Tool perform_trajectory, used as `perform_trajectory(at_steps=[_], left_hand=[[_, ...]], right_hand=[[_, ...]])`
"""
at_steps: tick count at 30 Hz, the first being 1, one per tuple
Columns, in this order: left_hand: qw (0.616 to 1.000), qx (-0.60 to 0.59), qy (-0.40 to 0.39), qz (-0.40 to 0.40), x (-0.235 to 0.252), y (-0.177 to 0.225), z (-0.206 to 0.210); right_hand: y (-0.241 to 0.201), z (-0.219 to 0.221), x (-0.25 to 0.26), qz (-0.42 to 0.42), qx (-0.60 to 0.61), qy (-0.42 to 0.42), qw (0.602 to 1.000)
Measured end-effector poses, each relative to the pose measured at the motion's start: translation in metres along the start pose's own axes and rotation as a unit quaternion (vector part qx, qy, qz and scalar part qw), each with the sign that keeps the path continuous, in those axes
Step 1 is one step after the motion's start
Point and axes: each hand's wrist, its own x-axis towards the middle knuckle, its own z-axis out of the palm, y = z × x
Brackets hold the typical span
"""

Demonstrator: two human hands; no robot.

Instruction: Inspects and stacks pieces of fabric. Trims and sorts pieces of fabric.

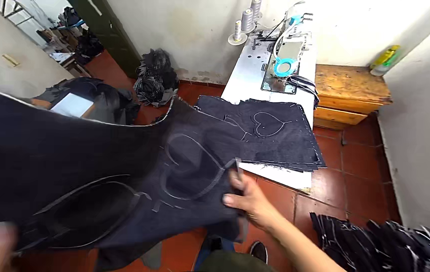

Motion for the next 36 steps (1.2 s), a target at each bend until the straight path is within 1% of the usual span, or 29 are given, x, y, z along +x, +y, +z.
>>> perform_trajectory(at_steps=[1,2,3,5,6,7,9,11,12,13,14,16,17,19,20,21,22,23,24,27,28,29,30,31,32,33,34,35,36], left_hand=[[0.996,-0.031,-0.062,-0.049,-0.007,-0.026,0.015],[0.990,-0.037,-0.114,-0.078,-0.015,-0.052,0.037],[0.986,-0.029,-0.146,-0.079,-0.024,-0.076,0.065],[0.987,-0.046,-0.149,-0.026,-0.039,-0.118,0.132],[0.987,-0.091,-0.129,0.004,-0.041,-0.130,0.166],[0.984,-0.143,-0.104,0.029,-0.037,-0.133,0.198],[0.968,-0.234,-0.054,0.071,-0.011,-0.120,0.249],[0.946,-0.314,-0.037,0.068,0.028,-0.099,0.285],[0.941,-0.333,-0.037,0.043,0.048,-0.091,0.302],[0.945,-0.326,-0.038,0.010,0.066,-0.088,0.319],[0.956,-0.287,-0.045,-0.027,0.080,-0.089,0.337],[0.977,-0.160,-0.088,-0.108,0.096,-0.098,0.377],[0.976,-0.101,-0.121,-0.151,0.099,-0.105,0.398],[0.958,-0.007,-0.185,-0.218,0.098,-0.125,0.441],[0.947,0.027,-0.210,-0.242,0.093,-0.134,0.458],[0.938,0.059,-0.224,-0.257,0.086,-0.141,0.471],[0.932,0.087,-0.230,-0.268,0.081,-0.144,0.479],[0.925,0.110,-0.234,-0.277,0.081,-0.143,0.483],[0.919,0.127,-0.243,-0.285,0.082,-0.140,0.486],[0.898,0.129,-0.289,-0.305,0.084,-0.130,0.487],[0.901,0.109,-0.294,-0.300,0.084,-0.131,0.482],[0.914,0.081,-0.285,-0.279,0.080,-0.135,0.472],[0.937,0.047,-0.255,-0.236,0.069,-0.143,0.459],[0.964,0.020,-0.199,-0.174,0.050,-0.157,0.447],[0.984,0.017,-0.136,-0.113,0.026,-0.177,0.433],[0.990,0.045,-0.105,-0.088,-0.003,-0.204,0.419],[0.977,0.092,-0.144,-0.128,-0.029,-0.231,0.406],[0.929,0.137,-0.258,-0.228,-0.047,-0.257,0.397],[0.846,0.160,-0.392,-0.325,-0.058,-0.284,0.399]], right_hand=[[-0.016,-0.027,-0.013,-0.030,-0.056,0.048,0.997],[-0.031,-0.053,-0.028,-0.050,-0.115,0.098,0.987],[-0.045,-0.077,-0.043,-0.065,-0.180,0.145,0.971],[-0.075,-0.119,-0.063,-0.084,-0.317,0.197,0.924],[-0.091,-0.133,-0.068,-0.093,-0.383,0.207,0.895],[-0.106,-0.142,-0.069,-0.099,-0.439,0.214,0.867],[-0.137,-0.147,-0.063,-0.108,-0.527,0.244,0.807],[-0.166,-0.150,-0.046,-0.118,-0.582,0.294,0.748],[-0.179,-0.155,-0.033,-0.108,-0.603,0.320,0.723],[-0.190,-0.161,-0.016,-0.080,-0.620,0.343,0.701],[-0.197,-0.170,0.003,-0.034,-0.640,0.358,0.679],[-0.194,-0.200,0.046,0.070,-0.643,0.366,0.669],[-0.183,-0.226,0.066,0.118,-0.642,0.353,0.670],[-0.145,-0.283,0.097,0.202,-0.628,0.332,0.675],[-0.123,-0.307,0.107,0.236,-0.628,0.335,0.662],[-0.102,-0.320,0.115,0.267,-0.638,0.343,0.636],[-0.084,-0.320,0.125,0.286,-0.657,0.344,0.606],[-0.067,-0.307,0.138,0.289,-0.678,0.338,0.585],[-0.050,-0.288,0.150,0.268,-0.696,0.319,0.585],[0.017,-0.233,0.186,0.148,-0.689,0.198,0.681],[0.039,-0.220,0.198,0.138,-0.678,0.164,0.703],[0.056,-0.211,0.208,0.151,-0.664,0.145,0.718],[0.069,-0.208,0.214,0.163,-0.659,0.138,0.722],[0.075,-0.210,0.218,0.171,-0.666,0.136,0.713],[0.076,-0.213,0.220,0.176,-0.680,0.131,0.700],[0.073,-0.216,0.223,0.182,-0.690,0.124,0.689],[0.067,-0.217,0.227,0.199,-0.694,0.115,0.682],[0.061,-0.217,0.230,0.224,-0.698,0.105,0.672],[0.057,-0.218,0.233,0.242,-0.707,0.093,0.659]])
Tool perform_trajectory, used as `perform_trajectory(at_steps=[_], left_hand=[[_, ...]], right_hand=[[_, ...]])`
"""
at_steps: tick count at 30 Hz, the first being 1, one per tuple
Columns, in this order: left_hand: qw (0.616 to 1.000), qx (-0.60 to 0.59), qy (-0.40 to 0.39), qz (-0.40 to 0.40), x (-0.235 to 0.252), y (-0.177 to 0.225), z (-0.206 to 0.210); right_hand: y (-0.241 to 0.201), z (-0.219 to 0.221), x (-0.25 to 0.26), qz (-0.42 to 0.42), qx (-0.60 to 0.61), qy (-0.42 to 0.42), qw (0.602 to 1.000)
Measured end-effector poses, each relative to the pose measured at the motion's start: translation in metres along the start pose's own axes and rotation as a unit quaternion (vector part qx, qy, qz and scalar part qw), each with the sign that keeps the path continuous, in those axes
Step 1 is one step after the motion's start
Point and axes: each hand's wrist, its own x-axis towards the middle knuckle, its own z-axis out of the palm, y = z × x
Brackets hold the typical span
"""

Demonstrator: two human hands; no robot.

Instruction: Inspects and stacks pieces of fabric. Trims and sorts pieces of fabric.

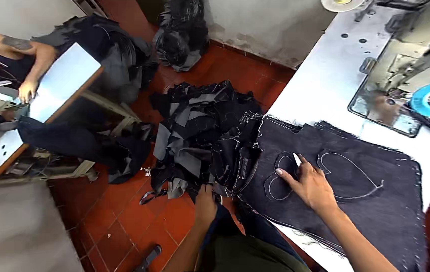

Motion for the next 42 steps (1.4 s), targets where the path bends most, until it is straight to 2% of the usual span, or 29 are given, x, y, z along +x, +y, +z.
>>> perform_trajectory(at_steps=[1,2,4,5,8,12,15,17,20,22,25,27,29,31,33,34,36,37,39,41,42], left_hand=[[0.992,0.016,-0.114,-0.043,0.019,-0.020,0.017],[0.984,0.016,-0.175,-0.035,0.034,-0.033,0.038],[0.971,0.023,-0.239,0.016,0.055,-0.035,0.063],[0.971,0.014,-0.237,0.033,0.060,-0.029,0.068],[0.986,-0.033,-0.149,0.062,0.063,-0.007,0.063],[0.970,0.070,-0.116,0.203,0.063,-0.010,0.035],[0.941,0.080,-0.205,0.257,0.048,-0.021,0.022],[0.942,0.049,-0.213,0.253,0.024,-0.021,0.011],[0.956,-0.014,-0.142,0.258,-0.023,-0.023,-0.006],[0.958,-0.063,-0.071,0.272,-0.050,-0.024,-0.011],[0.949,-0.117,0.045,0.290,-0.072,-0.023,-0.018],[0.947,-0.119,0.083,0.286,-0.077,-0.020,-0.024],[0.951,-0.107,0.075,0.282,-0.080,-0.020,-0.029],[0.950,-0.097,0.055,0.290,-0.081,-0.023,-0.030],[0.952,-0.107,0.037,0.285,-0.087,-0.027,-0.027],[0.955,-0.114,0.029,0.273,-0.092,-0.028,-0.028],[0.958,-0.126,0.023,0.256,-0.107,-0.029,-0.034],[0.956,-0.134,0.028,0.258,-0.118,-0.028,-0.034],[0.946,-0.146,0.011,0.288,-0.139,-0.026,-0.031],[0.920,-0.169,0.009,0.355,-0.154,-0.034,-0.019],[0.905,-0.203,0.036,0.373,-0.158,-0.045,-0.013]], right_hand=[[-0.001,-0.003,0.002,0.005,-0.020,-0.014,1.000],[-0.002,-0.005,0.003,0.010,-0.037,-0.027,0.999],[-0.006,-0.007,0.006,0.019,-0.061,-0.046,0.997],[-0.007,-0.007,0.006,0.020,-0.068,-0.048,0.996],[-0.007,-0.004,0.005,0.023,-0.071,-0.038,0.997],[-0.010,-0.001,0.005,0.036,-0.085,-0.034,0.995],[-0.013,-0.004,0.008,0.042,-0.107,-0.037,0.993],[-0.020,-0.017,0.003,0.045,-0.116,-0.029,0.992],[-0.043,-0.045,-0.040,0.044,-0.136,0.015,0.990],[-0.071,-0.051,-0.088,0.059,-0.187,-0.059,0.979],[-0.116,-0.009,-0.139,0.046,-0.257,-0.180,0.948],[-0.138,0.029,-0.149,0.000,-0.275,-0.159,0.948],[-0.153,0.056,-0.143,-0.040,-0.290,-0.130,0.947],[-0.172,0.059,-0.133,0.001,-0.302,-0.171,0.938],[-0.177,0.050,-0.134,0.030,-0.286,-0.167,0.943],[-0.173,0.045,-0.138,0.020,-0.255,-0.155,0.954],[-0.159,0.043,-0.148,-0.027,-0.118,-0.146,0.982],[-0.155,0.045,-0.153,-0.031,-0.052,-0.178,0.982],[-0.163,0.060,-0.164,0.004,-0.011,-0.244,0.970],[-0.178,0.088,-0.176,0.002,-0.059,-0.236,0.970],[-0.179,0.100,-0.185,-0.026,-0.082,-0.231,0.969]])
